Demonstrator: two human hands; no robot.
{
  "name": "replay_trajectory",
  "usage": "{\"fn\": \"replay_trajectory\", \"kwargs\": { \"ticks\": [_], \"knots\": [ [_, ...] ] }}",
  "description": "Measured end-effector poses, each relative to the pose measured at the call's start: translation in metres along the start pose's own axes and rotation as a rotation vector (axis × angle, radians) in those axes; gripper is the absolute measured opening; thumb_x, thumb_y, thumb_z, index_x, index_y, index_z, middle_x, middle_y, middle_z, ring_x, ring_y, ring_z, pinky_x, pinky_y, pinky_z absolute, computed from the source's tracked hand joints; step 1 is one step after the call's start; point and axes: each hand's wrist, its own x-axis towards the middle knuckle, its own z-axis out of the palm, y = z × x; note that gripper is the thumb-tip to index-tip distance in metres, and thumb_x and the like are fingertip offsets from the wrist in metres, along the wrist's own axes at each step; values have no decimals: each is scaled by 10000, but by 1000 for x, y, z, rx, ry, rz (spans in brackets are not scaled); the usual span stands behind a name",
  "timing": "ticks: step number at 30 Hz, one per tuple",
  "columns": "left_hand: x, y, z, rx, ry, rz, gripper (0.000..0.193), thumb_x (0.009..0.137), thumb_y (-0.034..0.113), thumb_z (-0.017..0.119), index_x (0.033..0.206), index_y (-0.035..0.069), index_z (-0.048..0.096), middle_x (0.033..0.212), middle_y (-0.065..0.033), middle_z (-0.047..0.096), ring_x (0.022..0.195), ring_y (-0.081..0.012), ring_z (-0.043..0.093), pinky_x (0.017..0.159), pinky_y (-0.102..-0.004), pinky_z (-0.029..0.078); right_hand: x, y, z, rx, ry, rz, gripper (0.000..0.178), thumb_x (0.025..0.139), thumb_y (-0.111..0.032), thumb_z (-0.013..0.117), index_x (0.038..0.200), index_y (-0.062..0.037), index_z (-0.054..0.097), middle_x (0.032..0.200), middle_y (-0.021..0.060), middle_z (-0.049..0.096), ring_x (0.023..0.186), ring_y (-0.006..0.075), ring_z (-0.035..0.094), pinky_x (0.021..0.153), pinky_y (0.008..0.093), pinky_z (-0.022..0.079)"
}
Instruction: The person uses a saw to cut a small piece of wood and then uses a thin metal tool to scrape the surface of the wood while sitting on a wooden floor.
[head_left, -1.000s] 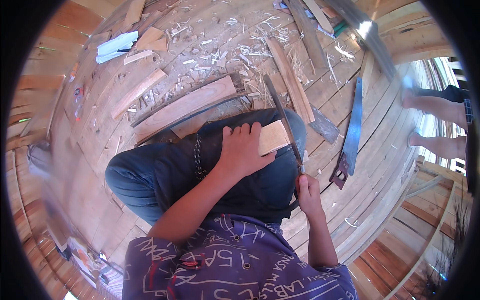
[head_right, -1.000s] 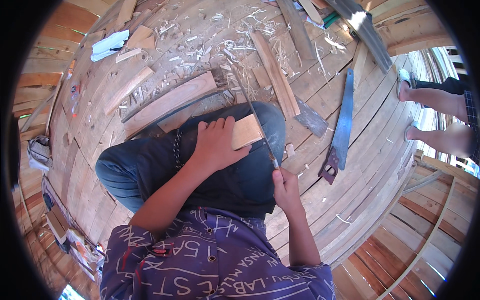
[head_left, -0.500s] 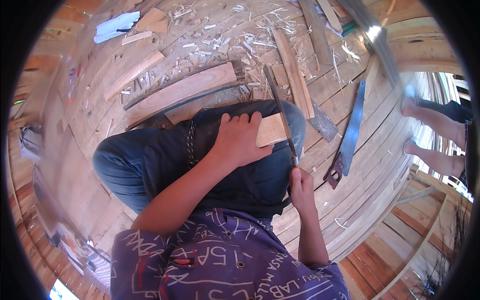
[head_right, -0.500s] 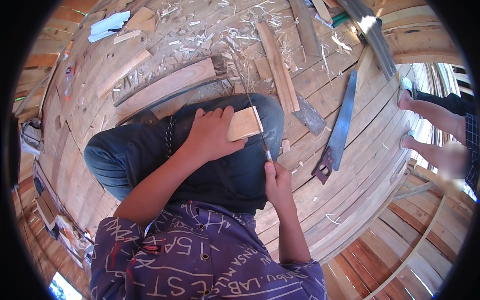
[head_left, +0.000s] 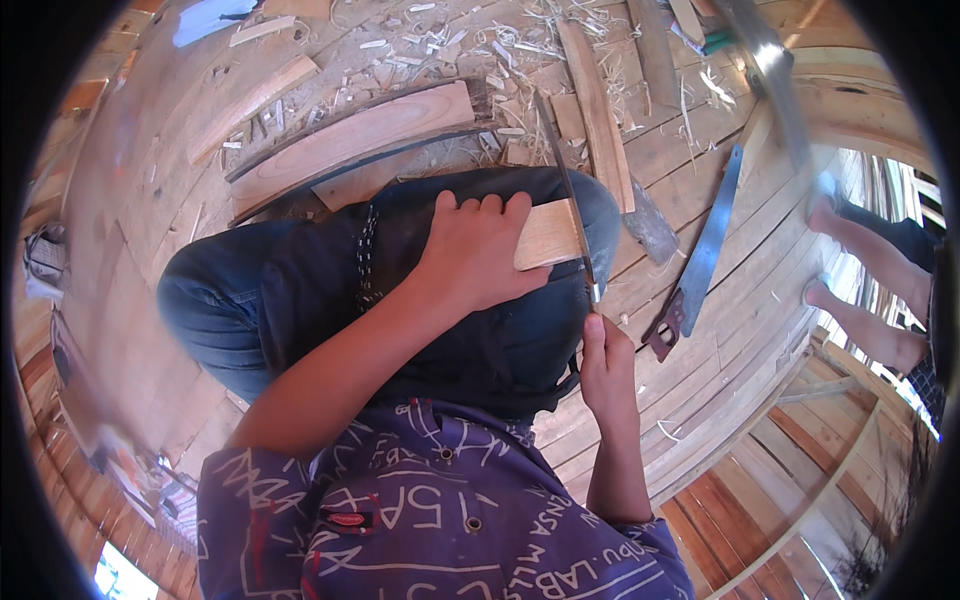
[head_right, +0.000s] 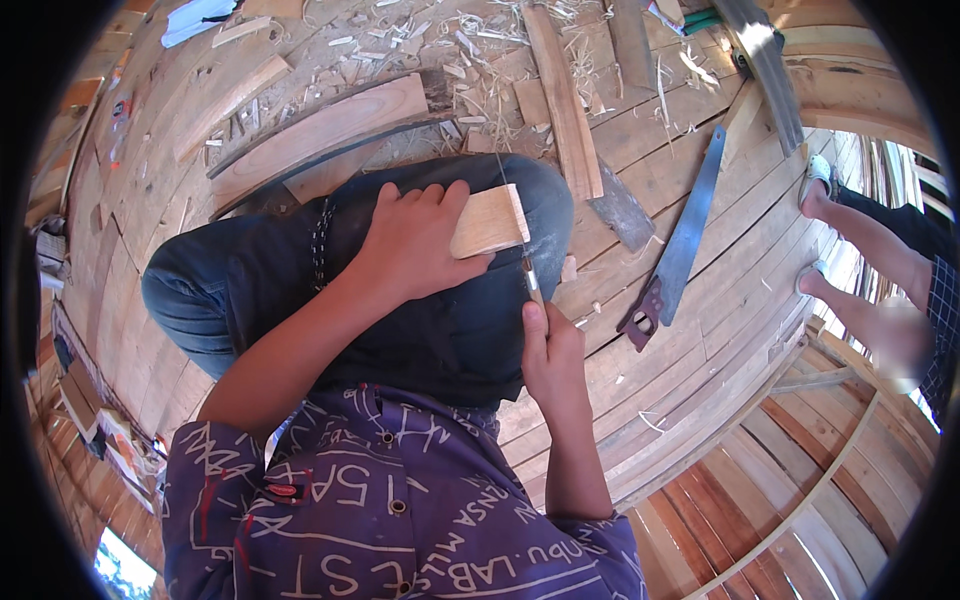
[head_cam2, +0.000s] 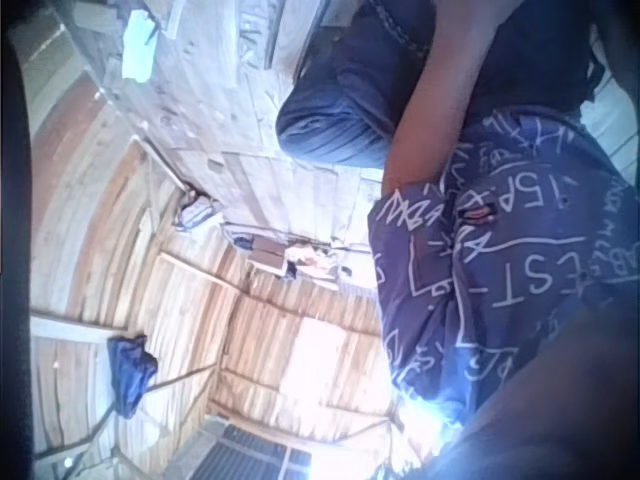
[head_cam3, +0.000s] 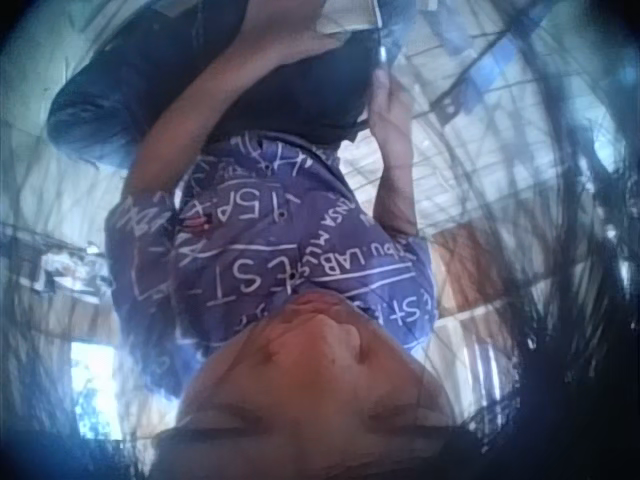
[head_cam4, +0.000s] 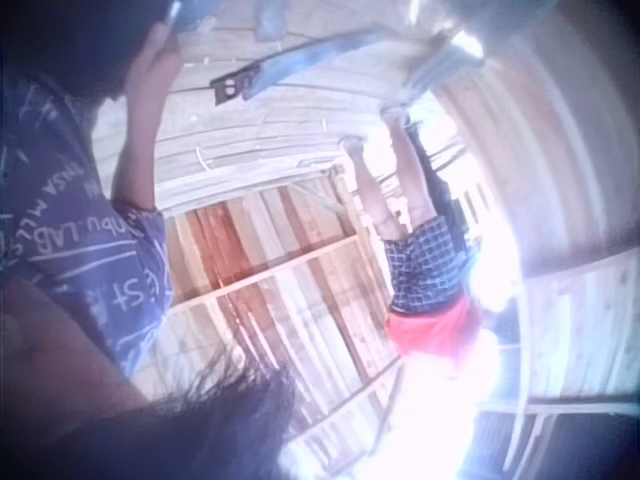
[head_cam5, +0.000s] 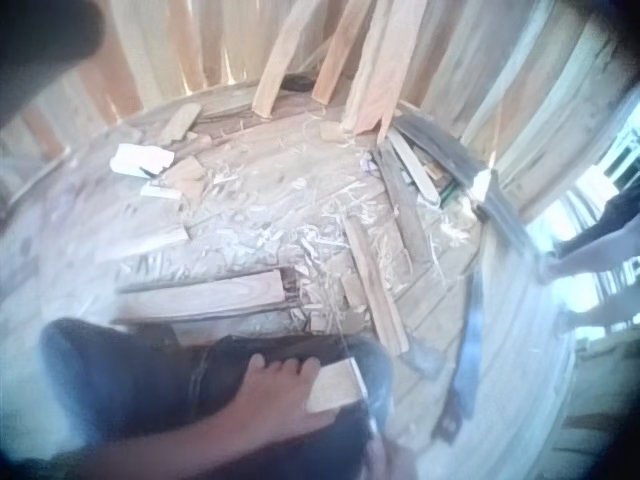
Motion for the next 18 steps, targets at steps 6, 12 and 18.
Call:
{"fn": "replay_trajectory", "kwargs": {
  "ticks": [6,12,18],
  "knots": [
    [-1,1,6,-16,49,4,641,671,476,770,1090,43,550,890,-123,629,844,-286,640,811,-432,357,-29,16,-15,2,-13,42,479,1053,-346,421,837,61,548,589,74,435,576,134,395,517,352,340],
    [-1,-3,11,-44,86,53,650,664,477,774,1094,42,554,879,-125,636,821,-285,642,812,-427,355,0,-3,-10,-60,-35,29,504,1060,-360,402,797,54,516,602,90,425,599,130,381,536,349,342],
    [1,-2,6,-35,15,18,634,668,485,773,1077,52,554,876,-118,641,813,-277,648,817,-423,354,-40,15,-21,-55,-16,160,498,1058,-359,412,786,47,507,602,80,397,594,130,367,533,353,325]
  ]
}}
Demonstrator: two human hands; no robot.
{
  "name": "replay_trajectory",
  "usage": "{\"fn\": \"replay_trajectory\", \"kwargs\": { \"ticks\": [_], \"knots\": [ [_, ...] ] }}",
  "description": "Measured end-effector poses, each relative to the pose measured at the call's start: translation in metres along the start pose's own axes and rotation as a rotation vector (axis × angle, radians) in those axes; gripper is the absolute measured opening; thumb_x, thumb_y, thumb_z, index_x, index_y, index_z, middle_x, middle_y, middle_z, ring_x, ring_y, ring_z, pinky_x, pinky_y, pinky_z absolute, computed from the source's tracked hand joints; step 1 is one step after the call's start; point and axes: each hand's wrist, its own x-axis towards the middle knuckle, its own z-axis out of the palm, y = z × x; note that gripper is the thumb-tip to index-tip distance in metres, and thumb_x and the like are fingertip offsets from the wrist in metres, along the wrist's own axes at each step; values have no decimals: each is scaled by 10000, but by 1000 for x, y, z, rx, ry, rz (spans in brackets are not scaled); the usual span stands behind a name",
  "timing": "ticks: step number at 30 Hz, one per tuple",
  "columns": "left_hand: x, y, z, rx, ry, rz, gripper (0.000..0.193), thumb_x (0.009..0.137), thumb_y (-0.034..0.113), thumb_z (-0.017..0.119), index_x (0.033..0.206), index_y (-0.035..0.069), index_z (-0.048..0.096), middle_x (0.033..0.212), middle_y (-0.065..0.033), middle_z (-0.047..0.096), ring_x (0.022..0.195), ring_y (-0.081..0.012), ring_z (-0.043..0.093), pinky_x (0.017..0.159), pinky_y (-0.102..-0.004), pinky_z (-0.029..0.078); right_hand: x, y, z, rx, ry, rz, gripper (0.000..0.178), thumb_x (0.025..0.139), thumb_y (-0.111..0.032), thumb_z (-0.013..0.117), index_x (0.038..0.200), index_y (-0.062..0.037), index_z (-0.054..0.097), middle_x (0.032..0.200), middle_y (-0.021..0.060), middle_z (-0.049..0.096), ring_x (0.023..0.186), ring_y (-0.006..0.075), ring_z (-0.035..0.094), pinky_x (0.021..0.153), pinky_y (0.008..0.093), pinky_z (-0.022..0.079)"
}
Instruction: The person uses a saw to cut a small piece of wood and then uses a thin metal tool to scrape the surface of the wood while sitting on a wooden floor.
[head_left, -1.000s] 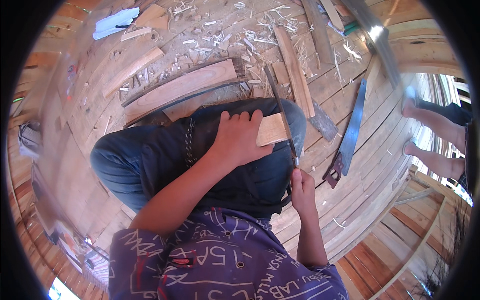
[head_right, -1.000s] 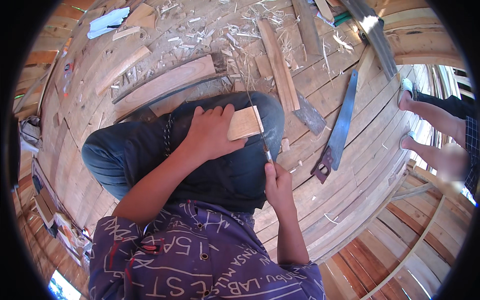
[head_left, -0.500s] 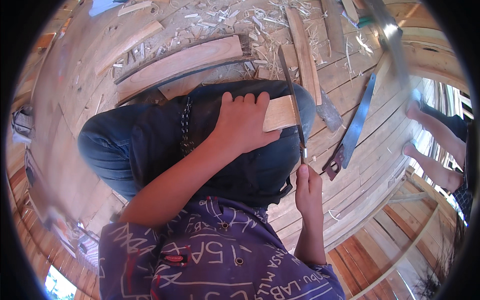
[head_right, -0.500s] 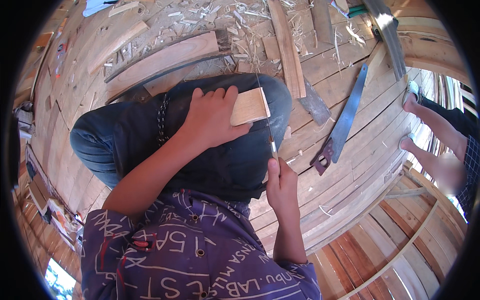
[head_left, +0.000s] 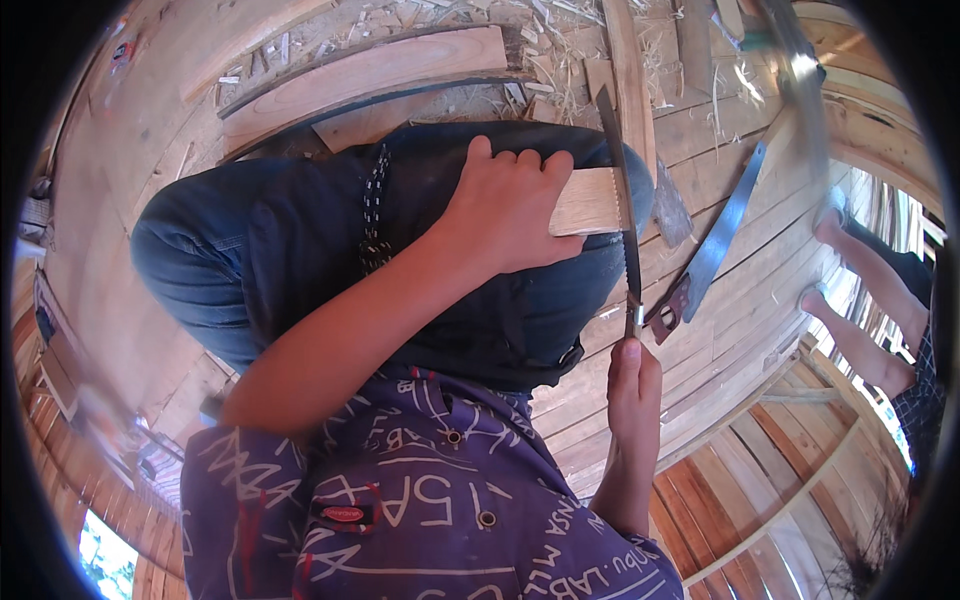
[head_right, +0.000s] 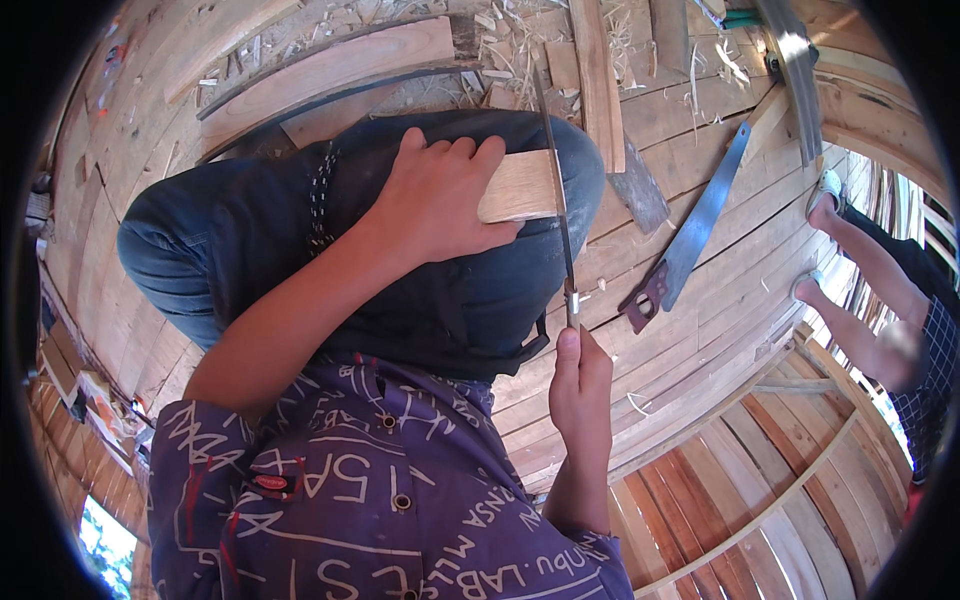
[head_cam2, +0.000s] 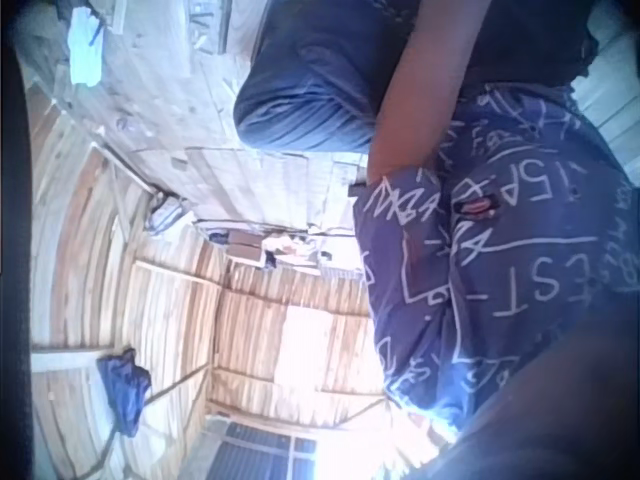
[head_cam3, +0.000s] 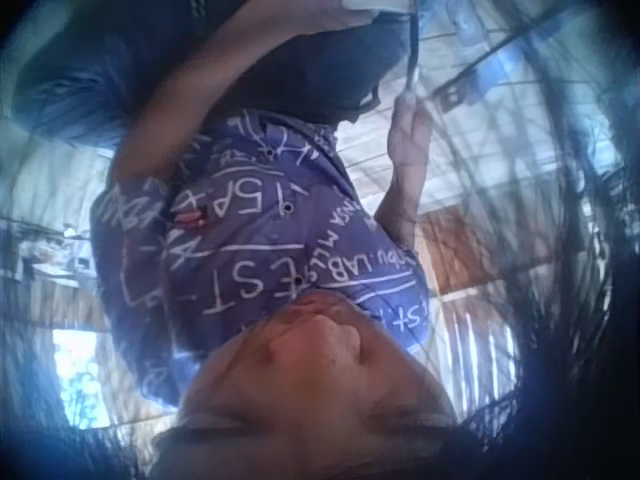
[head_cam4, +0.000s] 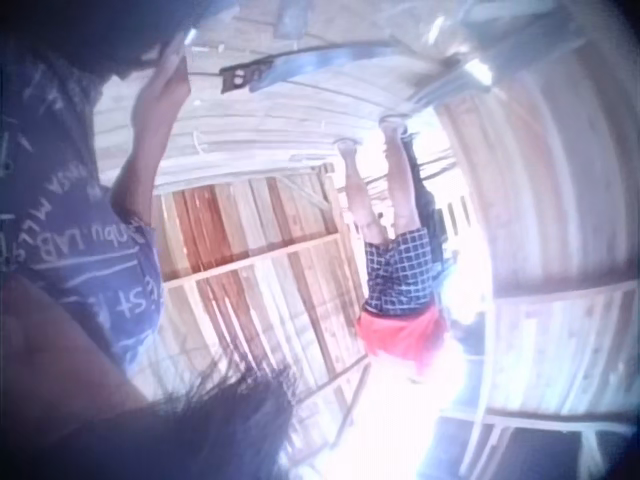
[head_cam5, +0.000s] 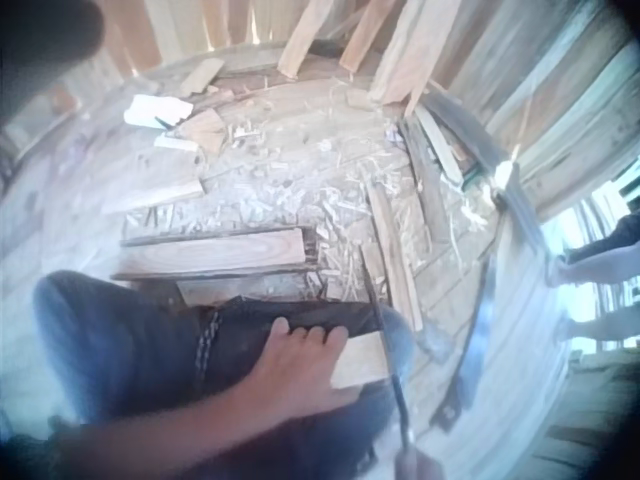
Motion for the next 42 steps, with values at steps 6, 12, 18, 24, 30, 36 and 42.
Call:
{"fn": "replay_trajectory", "kwargs": {
  "ticks": [6,12,18,24,30,36,42],
  "knots": [
    [-2,-5,6,-4,78,26,622,675,494,770,1058,55,555,850,-109,646,811,-275,657,825,-420,361,25,-26,14,-1,28,-85,478,1062,-323,400,791,53,513,600,80,390,602,134,360,538,357,325],
    [2,-2,1,-20,12,12,624,681,495,767,1069,55,554,858,-116,656,818,-276,659,824,-426,363,-13,7,0,27,-2,29,473,1061,-353,404,763,2,499,606,14,397,601,98,351,525,310,298],
    [-2,-7,7,-9,66,40,644,682,502,763,1092,48,561,841,-114,660,803,-277,660,816,-420,363,16,-9,13,7,25,-42,472,1063,-351,391,779,13,485,608,26,376,600,106,333,527,326,295],
    [0,-3,6,17,35,24,642,688,502,761,1101,54,558,843,-105,658,818,-269,663,817,-423,361,-25,8,0,2,0,39,477,1062,-356,384,782,19,477,618,55,381,611,118,350,535,341,313],
    [-4,-6,9,28,82,36,624,687,505,761,1077,65,555,854,-108,664,825,-268,666,833,-425,364,10,-10,15,-21,22,-33,465,1063,-343,387,805,27,498,616,62,384,604,123,356,537,347,320],
    [-2,1,9,49,59,23,603,695,500,758,1065,68,555,869,-109,669,816,-272,668,842,-426,368,-25,9,5,-10,5,10,466,1059,-355,395,790,11,499,612,29,396,602,107,361,531,325,305],
    [-6,-6,15,32,140,72,609,685,501,767,1060,66,564,860,-109,668,809,-274,667,826,-432,374,4,-6,22,12,46,-46,459,1062,-336,394,780,16,482,602,30,376,597,111,347,528,332,303]
  ]
}}
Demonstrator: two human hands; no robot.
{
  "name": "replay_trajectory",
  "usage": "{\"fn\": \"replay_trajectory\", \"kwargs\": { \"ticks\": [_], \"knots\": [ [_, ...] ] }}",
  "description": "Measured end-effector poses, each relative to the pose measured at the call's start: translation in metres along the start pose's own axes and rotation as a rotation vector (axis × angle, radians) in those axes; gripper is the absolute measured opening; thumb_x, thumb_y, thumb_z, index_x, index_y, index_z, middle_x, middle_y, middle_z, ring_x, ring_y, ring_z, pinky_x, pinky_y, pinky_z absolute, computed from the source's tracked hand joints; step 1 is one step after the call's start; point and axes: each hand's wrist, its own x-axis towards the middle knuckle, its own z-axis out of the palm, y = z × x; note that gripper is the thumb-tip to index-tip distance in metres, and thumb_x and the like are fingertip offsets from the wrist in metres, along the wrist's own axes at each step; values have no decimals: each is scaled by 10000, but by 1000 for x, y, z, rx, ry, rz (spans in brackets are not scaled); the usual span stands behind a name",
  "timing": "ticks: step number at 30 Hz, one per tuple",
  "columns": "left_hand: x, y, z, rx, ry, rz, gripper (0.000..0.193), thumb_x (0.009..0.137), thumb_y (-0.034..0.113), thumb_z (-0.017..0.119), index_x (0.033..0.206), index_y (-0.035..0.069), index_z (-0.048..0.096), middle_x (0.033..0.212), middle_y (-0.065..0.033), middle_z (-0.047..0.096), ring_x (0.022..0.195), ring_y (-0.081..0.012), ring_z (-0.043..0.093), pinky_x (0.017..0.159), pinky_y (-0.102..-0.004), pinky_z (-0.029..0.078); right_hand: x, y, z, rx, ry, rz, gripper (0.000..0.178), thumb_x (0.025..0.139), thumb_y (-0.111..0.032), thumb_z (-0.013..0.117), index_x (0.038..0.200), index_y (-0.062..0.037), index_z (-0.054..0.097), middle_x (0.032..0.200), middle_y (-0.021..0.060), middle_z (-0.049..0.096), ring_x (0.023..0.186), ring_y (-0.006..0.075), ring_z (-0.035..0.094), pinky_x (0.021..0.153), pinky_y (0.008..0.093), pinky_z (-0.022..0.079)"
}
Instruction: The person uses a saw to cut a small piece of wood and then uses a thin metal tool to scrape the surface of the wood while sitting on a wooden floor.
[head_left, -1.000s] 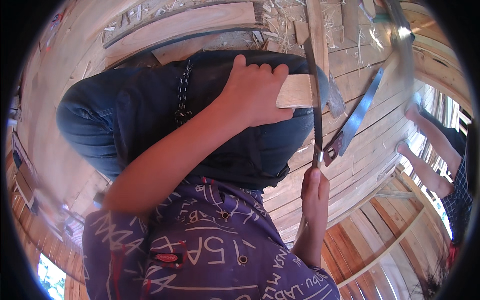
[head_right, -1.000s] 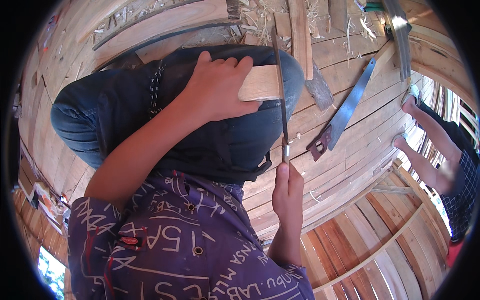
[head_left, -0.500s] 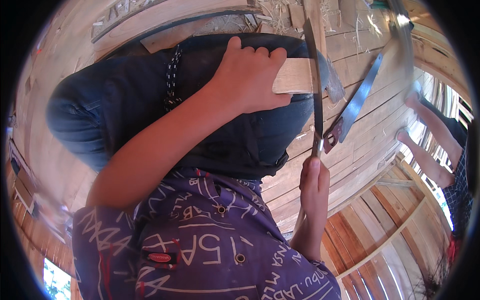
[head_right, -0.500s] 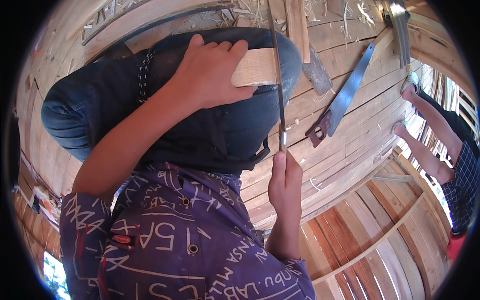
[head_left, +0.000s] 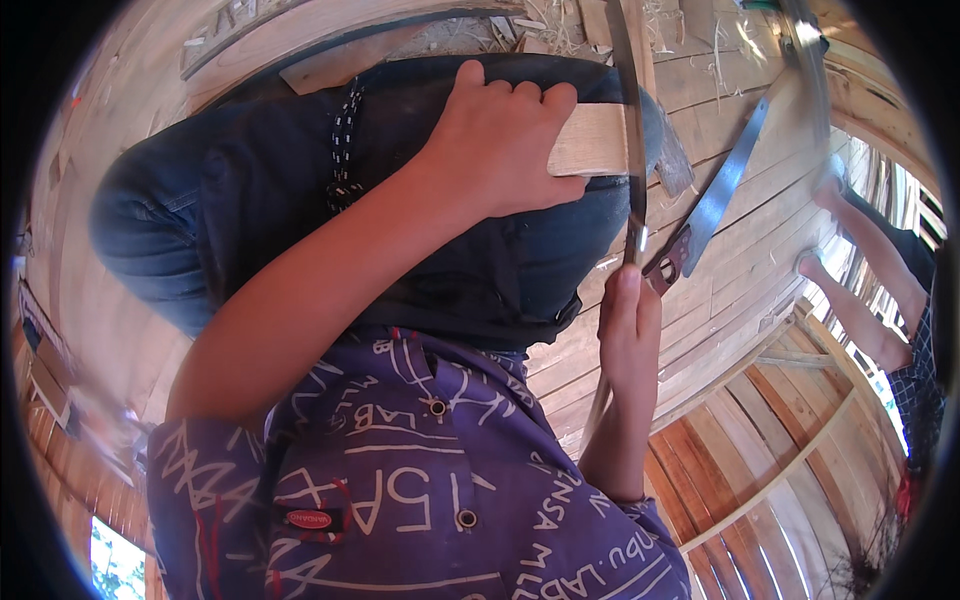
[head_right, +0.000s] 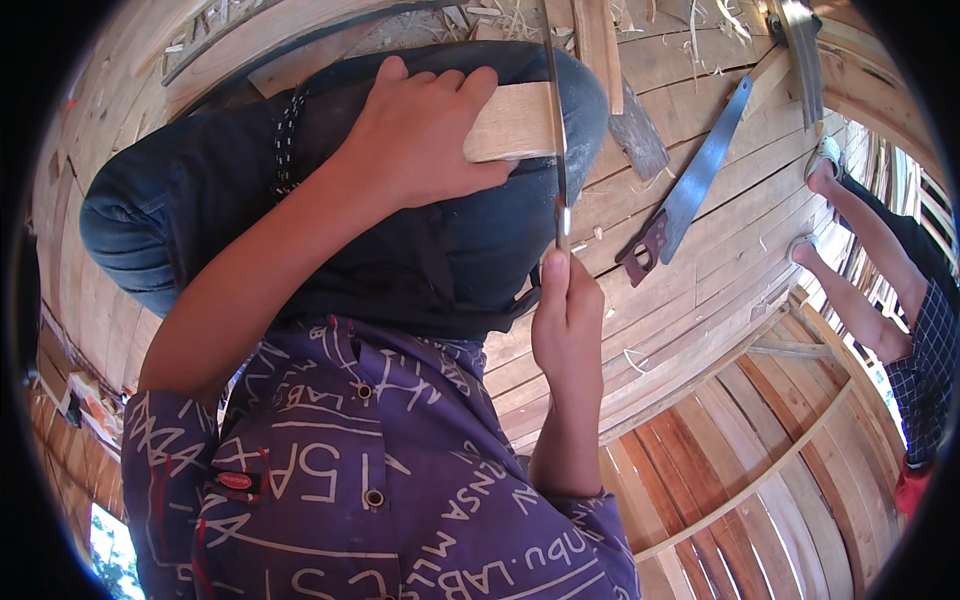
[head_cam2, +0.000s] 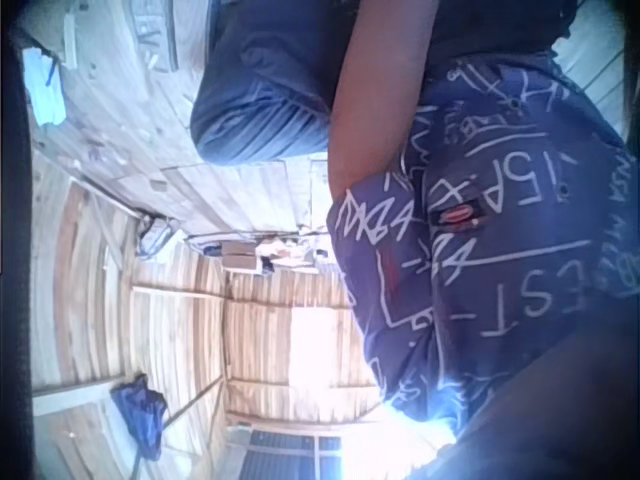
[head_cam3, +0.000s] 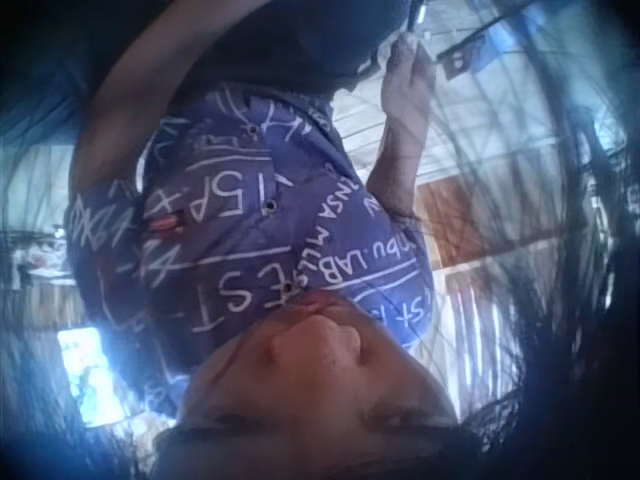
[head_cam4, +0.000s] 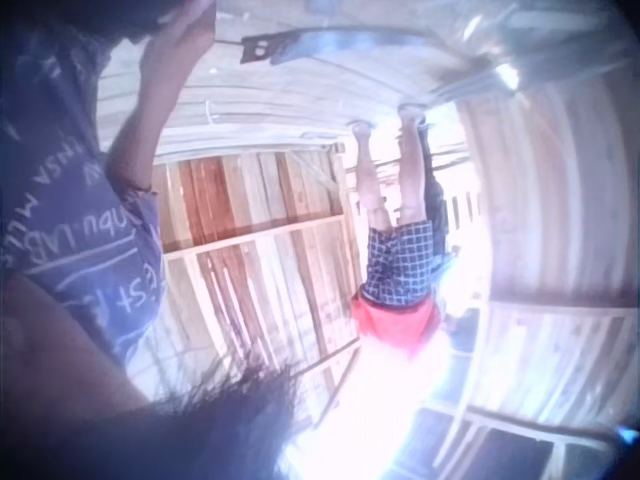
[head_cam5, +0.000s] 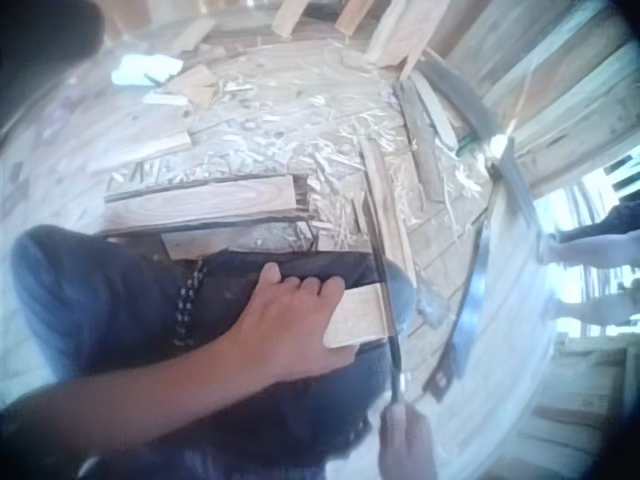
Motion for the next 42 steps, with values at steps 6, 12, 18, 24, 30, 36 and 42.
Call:
{"fn": "replay_trajectory", "kwargs": {
  "ticks": [6,12,18,24,30,36,42],
  "knots": [
    [3,3,-1,3,-38,-1,604,687,498,768,1060,68,567,857,-104,666,814,-267,666,817,-435,374,-31,20,-15,-32,-26,52,468,1057,-362,403,775,0,489,607,21,401,597,107,363,529,324,302],
    [1,-2,-1,-6,-19,2,615,678,514,766,1059,74,568,866,-107,670,822,-269,668,835,-436,375,1,1,-5,-3,-10,7,458,1062,-337,399,757,-1,465,614,23,357,605,102,333,528,327,297],
    [0,2,-2,26,-54,-4,594,690,509,760,1052,81,565,878,-105,674,826,-270,669,827,-429,373,-33,22,-14,33,-34,60,444,1058,-347,405,767,-20,479,624,0,373,610,91,337,531,311,291],
    [0,-4,0,12,-31,8,605,689,510,754,1069,81,560,887,-109,672,833,-274,666,821,-428,373,6,10,-2,26,-14,2,434,1055,-313,411,775,10,478,612,40,383,596,116,344,528,338,310],
    [3,2,0,58,-52,7,609,696,513,747,1080,77,562,856,-105,668,813,-273,668,819,-435,369,-32,28,-9,6,-43,32,430,1057,-311,395,783,10,476,624,49,394,600,126,354,537,348,322],
    [-1,-1,3,54,-5,56,601,704,515,742,1073,75,564,845,-100,666,810,-268,668,822,-435,370,-5,11,-4,28,-35,18,436,1052,-335,400,782,-3,483,622,30,385,612,99,340,532,322,308],
    [2,0,3,79,-42,-3,598,709,520,741,1074,80,566,851,-98,670,825,-266,668,832,-433,372,-28,27,-7,51,-43,62,454,1054,-358,394,771,-14,482,623,11,389,615,89,334,528,308,293]
  ]
}}
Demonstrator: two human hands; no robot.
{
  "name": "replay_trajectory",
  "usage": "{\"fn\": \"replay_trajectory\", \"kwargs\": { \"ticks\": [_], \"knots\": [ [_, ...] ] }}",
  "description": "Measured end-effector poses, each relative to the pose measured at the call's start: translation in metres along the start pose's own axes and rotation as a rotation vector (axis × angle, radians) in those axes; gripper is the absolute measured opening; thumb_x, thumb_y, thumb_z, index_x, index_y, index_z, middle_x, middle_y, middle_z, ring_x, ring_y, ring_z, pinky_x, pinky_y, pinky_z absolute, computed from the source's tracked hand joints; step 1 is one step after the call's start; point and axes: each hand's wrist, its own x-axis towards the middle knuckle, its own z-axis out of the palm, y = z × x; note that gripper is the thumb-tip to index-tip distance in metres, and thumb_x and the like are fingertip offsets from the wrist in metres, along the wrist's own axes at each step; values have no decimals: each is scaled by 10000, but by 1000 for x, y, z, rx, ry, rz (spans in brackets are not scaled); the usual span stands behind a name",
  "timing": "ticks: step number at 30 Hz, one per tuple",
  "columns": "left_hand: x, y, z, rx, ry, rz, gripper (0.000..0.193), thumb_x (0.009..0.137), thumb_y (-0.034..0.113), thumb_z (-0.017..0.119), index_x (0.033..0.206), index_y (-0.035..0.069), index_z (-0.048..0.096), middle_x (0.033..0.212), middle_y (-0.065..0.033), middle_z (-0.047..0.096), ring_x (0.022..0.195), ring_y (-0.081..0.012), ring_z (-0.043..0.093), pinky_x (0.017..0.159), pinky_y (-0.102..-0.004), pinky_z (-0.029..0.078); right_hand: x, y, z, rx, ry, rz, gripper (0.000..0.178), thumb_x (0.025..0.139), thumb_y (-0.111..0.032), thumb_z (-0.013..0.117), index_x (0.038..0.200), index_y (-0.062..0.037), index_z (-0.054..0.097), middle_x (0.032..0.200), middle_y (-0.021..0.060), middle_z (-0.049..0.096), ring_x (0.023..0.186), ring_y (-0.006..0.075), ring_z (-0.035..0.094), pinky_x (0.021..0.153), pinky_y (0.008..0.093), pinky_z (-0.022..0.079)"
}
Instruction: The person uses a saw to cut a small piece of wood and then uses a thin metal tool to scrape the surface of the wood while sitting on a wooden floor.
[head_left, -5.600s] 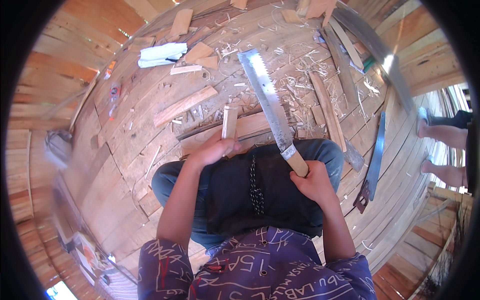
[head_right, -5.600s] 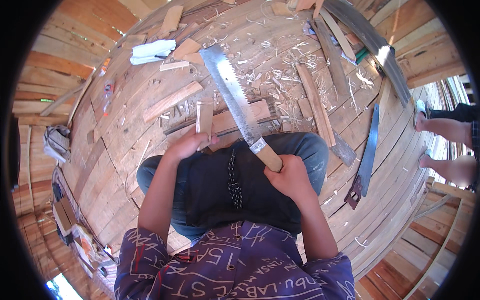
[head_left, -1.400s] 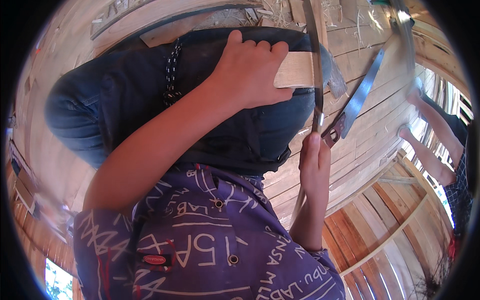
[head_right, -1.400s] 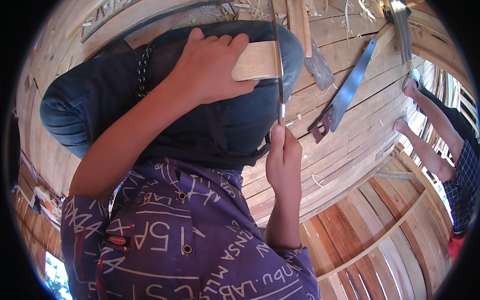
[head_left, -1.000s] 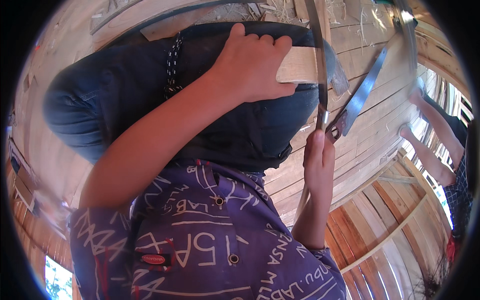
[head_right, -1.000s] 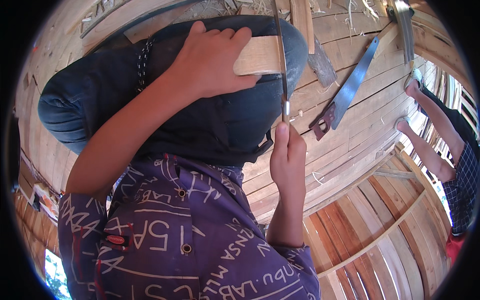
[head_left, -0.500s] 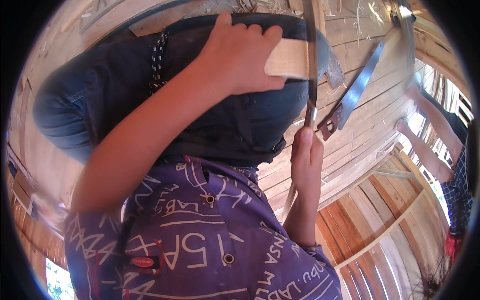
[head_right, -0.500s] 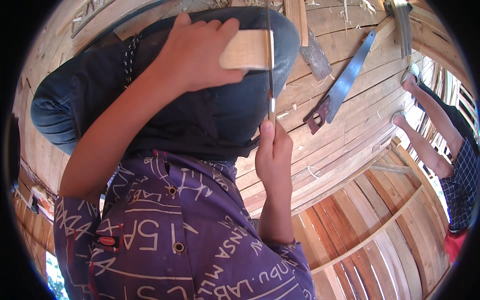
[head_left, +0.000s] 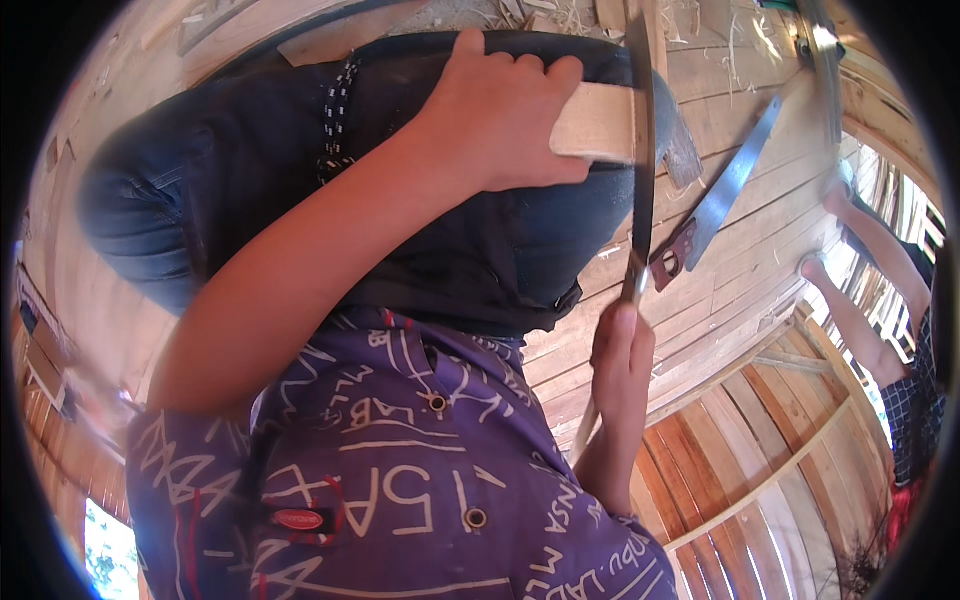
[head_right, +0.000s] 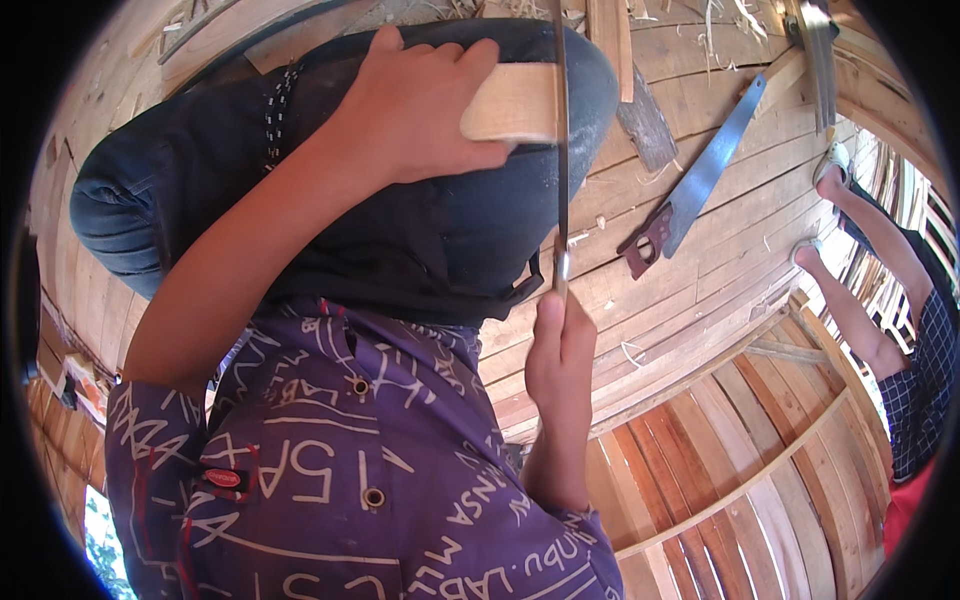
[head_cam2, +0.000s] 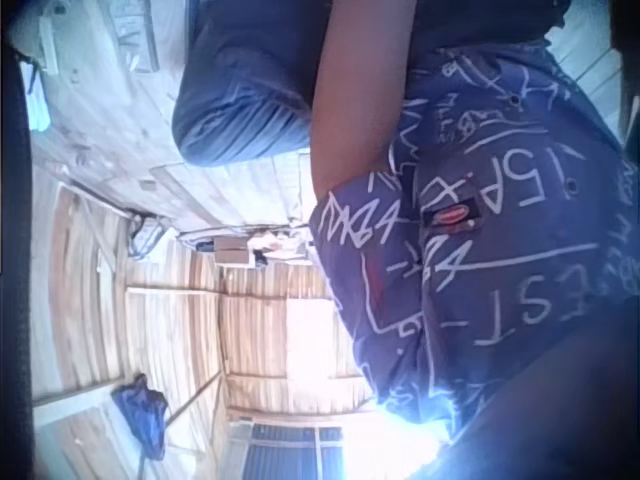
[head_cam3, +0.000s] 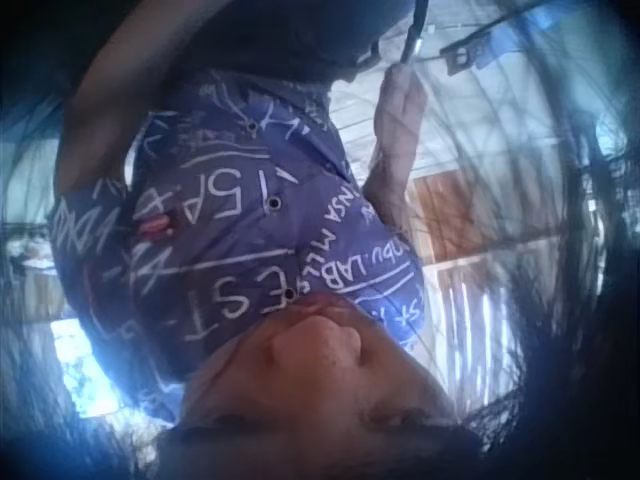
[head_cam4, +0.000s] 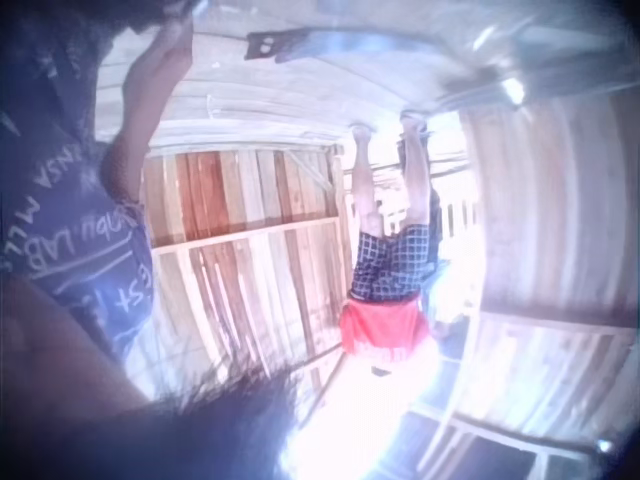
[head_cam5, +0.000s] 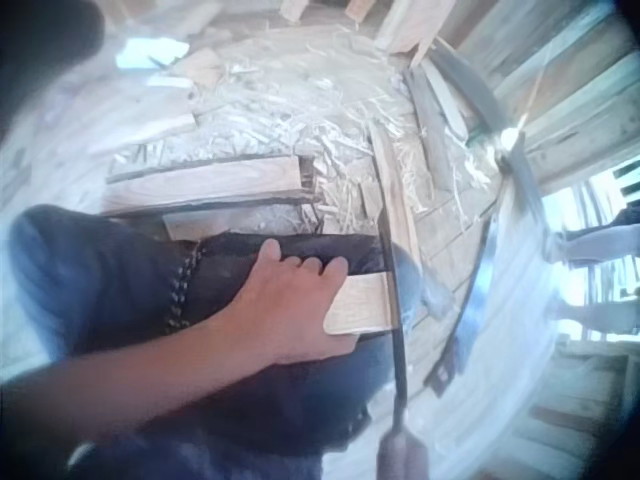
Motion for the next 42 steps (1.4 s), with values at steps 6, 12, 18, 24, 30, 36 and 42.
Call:
{"fn": "replay_trajectory", "kwargs": {
  "ticks": [6,12,18,24,30,36,42],
  "knots": [
    [-3,-4,2,-46,53,51,597,682,525,748,1051,84,587,844,-100,676,795,-272,667,843,-446,374,21,-15,4,-19,-1,-64,464,1057,-351,395,763,3,460,622,10,371,608,99,330,525,318,288],
    [0,4,0,-18,17,32,608,673,551,740,1044,88,606,822,-109,680,759,-271,676,874,-448,375,1,-8,-2,16,-15,6,481,1062,-373,386,732,-29,447,609,-11,366,594,84,321,510,307,270],
    [2,0,4,-73,45,80,613,675,552,733,1055,87,607,828,-111,680,763,-289,677,887,-455,372,6,-14,-1,0,34,-39,467,1062,-354,386,727,-34,443,596,-14,357,578,83,316,503,308,260],
    [-3,0,-4,-26,-34,-15,624,667,509,762,1077,78,573,858,-115,675,808,-286,670,822,-437,361,15,-9,6,8,-6,-29,454,1065,-331,373,745,-22,461,598,0,361,576,94,321,506,312,267],
    [2,1,-4,-77,-45,49,618,688,518,740,1068,65,559,862,-120,679,836,-287,678,837,-443,364,-12,-1,-2,0,6,-23,446,1067,-322,371,756,-19,475,610,2,383,583,87,327,508,306,276],
    [0,-3,-7,-25,-25,-2,641,684,528,731,1100,71,563,878,-115,683,848,-281,681,834,-449,372,31,-21,10,-36,8,-102,475,1065,-381,359,766,-29,469,604,-8,382,558,83,329,492,293,275],
    [-2,4,-7,-34,-73,16,658,666,518,737,1100,54,565,882,-120,687,829,-284,681,817,-443,378,13,-13,7,14,4,-11,473,1066,-369,365,770,-16,474,601,15,368,594,106,333,525,322,283]
  ]
}}
